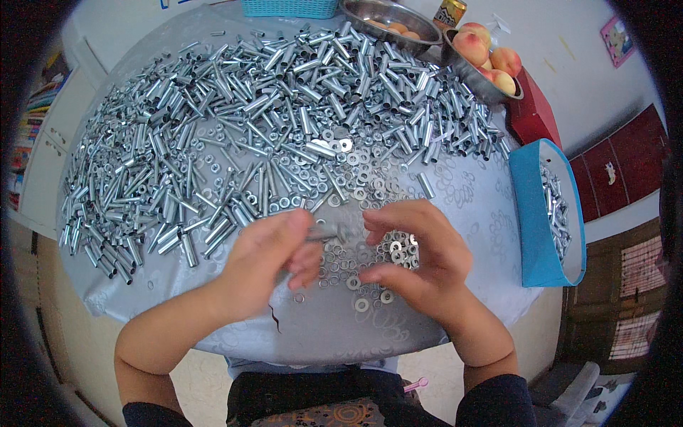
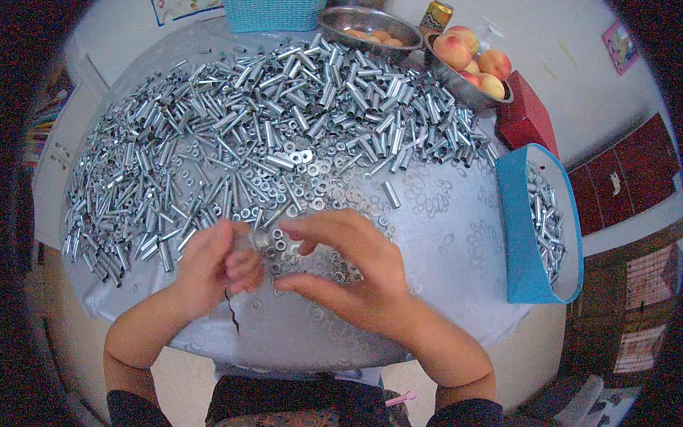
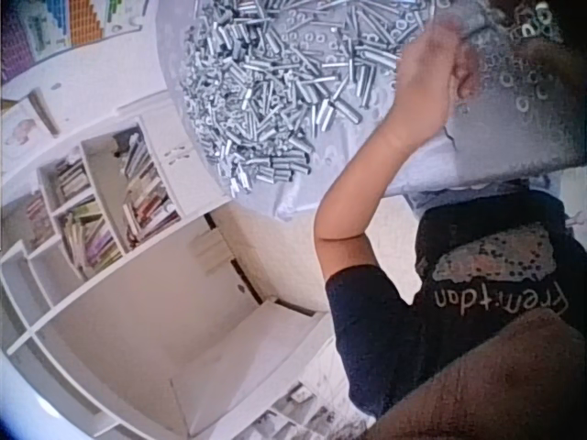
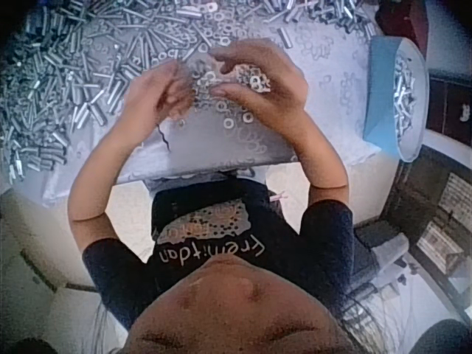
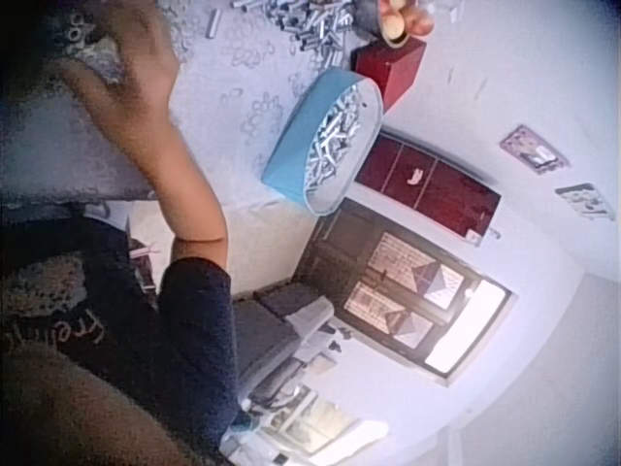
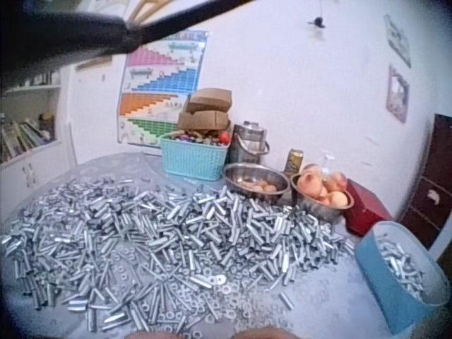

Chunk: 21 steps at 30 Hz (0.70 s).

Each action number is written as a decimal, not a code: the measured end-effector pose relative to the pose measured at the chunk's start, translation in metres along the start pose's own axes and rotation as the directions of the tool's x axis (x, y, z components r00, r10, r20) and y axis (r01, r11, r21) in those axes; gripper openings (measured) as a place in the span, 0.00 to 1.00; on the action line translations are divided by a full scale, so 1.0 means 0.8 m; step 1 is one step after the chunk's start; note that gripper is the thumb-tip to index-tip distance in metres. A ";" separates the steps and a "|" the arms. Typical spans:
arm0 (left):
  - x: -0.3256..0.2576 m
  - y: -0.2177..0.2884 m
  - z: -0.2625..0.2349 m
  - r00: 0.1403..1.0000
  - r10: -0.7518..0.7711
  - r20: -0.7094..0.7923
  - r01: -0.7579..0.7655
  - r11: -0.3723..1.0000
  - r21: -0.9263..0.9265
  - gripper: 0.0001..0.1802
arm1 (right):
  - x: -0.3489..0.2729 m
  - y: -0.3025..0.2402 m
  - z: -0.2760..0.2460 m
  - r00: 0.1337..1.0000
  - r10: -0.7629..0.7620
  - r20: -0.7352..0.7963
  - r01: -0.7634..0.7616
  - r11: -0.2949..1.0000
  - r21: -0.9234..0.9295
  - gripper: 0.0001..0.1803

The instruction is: The person sits at a table and repeatedly assembles small cylindrical metal pieces with washers. They pick up a metal cylinder, slide a washer onto it, and place the assembled unit into a blue container on the right. The process is repetitive and involves handling the parts by hand.

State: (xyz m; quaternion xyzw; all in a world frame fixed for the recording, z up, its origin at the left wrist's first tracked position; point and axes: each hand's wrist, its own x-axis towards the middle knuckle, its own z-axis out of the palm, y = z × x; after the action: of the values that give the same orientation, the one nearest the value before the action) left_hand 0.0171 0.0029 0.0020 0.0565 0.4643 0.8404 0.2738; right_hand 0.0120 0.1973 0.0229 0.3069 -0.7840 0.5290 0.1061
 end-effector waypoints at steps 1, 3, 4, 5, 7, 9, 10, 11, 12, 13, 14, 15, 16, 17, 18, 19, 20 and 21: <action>0.001 0.001 -0.004 0.998 0.050 -0.042 -0.050 0.999 -0.007 0.21 | 0.002 0.002 0.001 0.999 0.021 0.027 -0.021 1.000 0.003 0.20; 0.004 0.005 -0.014 0.981 0.148 -0.127 -0.150 0.989 -0.014 0.20 | 0.003 0.008 0.002 0.988 -0.007 0.155 0.024 0.994 -0.107 0.20; 0.005 0.009 -0.010 0.967 0.137 -0.214 -0.158 0.984 -0.087 0.20 | 0.002 0.014 0.003 0.965 -0.046 0.259 0.103 0.972 -0.213 0.20; 0.006 0.009 -0.008 0.963 0.152 -0.223 -0.165 0.986 -0.038 0.21 | 0.000 0.019 0.004 0.929 -0.070 0.364 0.190 0.933 -0.307 0.20; 0.008 0.010 -0.007 0.953 0.185 -0.241 -0.175 0.982 0.063 0.23 | -0.008 0.027 0.016 0.901 -0.054 0.431 0.210 0.923 -0.323 0.16; 0.008 0.008 -0.008 0.961 0.171 -0.218 -0.154 0.984 0.091 0.23 | -0.014 0.034 0.024 0.881 -0.042 0.471 0.201 0.935 -0.293 0.14; 0.008 0.008 -0.008 0.964 0.163 -0.209 -0.143 0.984 0.106 0.23 | -0.014 0.033 0.024 0.873 -0.043 0.486 0.213 0.930 -0.300 0.13; 0.007 0.008 -0.009 0.969 0.149 -0.197 -0.135 0.987 0.085 0.22 | -0.013 0.031 0.024 0.865 -0.044 0.500 0.225 0.924 -0.308 0.13; 0.007 0.007 -0.009 0.973 0.136 -0.184 -0.126 0.990 0.064 0.22 | -0.012 0.030 0.023 0.857 -0.045 0.514 0.237 0.919 -0.315 0.12; 0.007 0.007 -0.009 0.978 0.122 -0.170 -0.116 0.992 0.043 0.21 | -0.012 0.029 0.024 0.860 -0.034 0.510 0.229 0.917 -0.326 0.12; 0.007 0.006 -0.009 0.976 0.126 -0.175 -0.115 0.991 0.072 0.21 | -0.012 0.028 0.025 0.862 -0.022 0.506 0.221 0.915 -0.337 0.12; 0.009 0.005 -0.008 0.975 0.130 -0.180 -0.114 0.988 0.101 0.21 | -0.013 0.028 0.025 0.865 -0.011 0.501 0.213 0.913 -0.348 0.11; 0.009 0.004 -0.008 0.973 0.135 -0.185 -0.112 0.985 0.130 0.22 | -0.013 0.030 0.024 0.868 -0.015 0.497 0.223 0.905 -0.363 0.11; 0.010 0.004 -0.008 0.973 0.134 -0.185 -0.112 0.986 0.126 0.21 | -0.013 0.033 0.023 0.870 -0.018 0.493 0.233 0.896 -0.378 0.11; 0.010 0.003 -0.008 0.974 0.133 -0.185 -0.112 0.986 0.123 0.21 | -0.013 0.036 0.021 0.872 -0.022 0.489 0.243 0.887 -0.393 0.11; 0.010 0.004 -0.008 0.974 0.133 -0.184 -0.112 0.986 0.121 0.20 | -0.009 0.034 0.018 0.895 -0.031 0.445 0.222 0.896 -0.385 0.11; 0.010 0.005 -0.010 0.978 0.116 -0.176 -0.096 0.989 0.115 0.20 | -0.003 0.030 0.014 0.916 -0.039 0.400 0.203 0.904 -0.376 0.11; 0.010 0.005 -0.012 0.981 0.098 -0.169 -0.080 0.991 0.111 0.21 | 0.001 0.026 0.011 0.934 -0.046 0.354 0.183 0.912 -0.366 0.12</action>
State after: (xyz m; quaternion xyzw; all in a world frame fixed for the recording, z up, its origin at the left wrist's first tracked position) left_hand 0.0056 -0.0021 -0.0011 0.0179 0.5263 0.8284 0.1909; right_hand 0.0006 0.1945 0.0040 0.4115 -0.8609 0.2930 0.0610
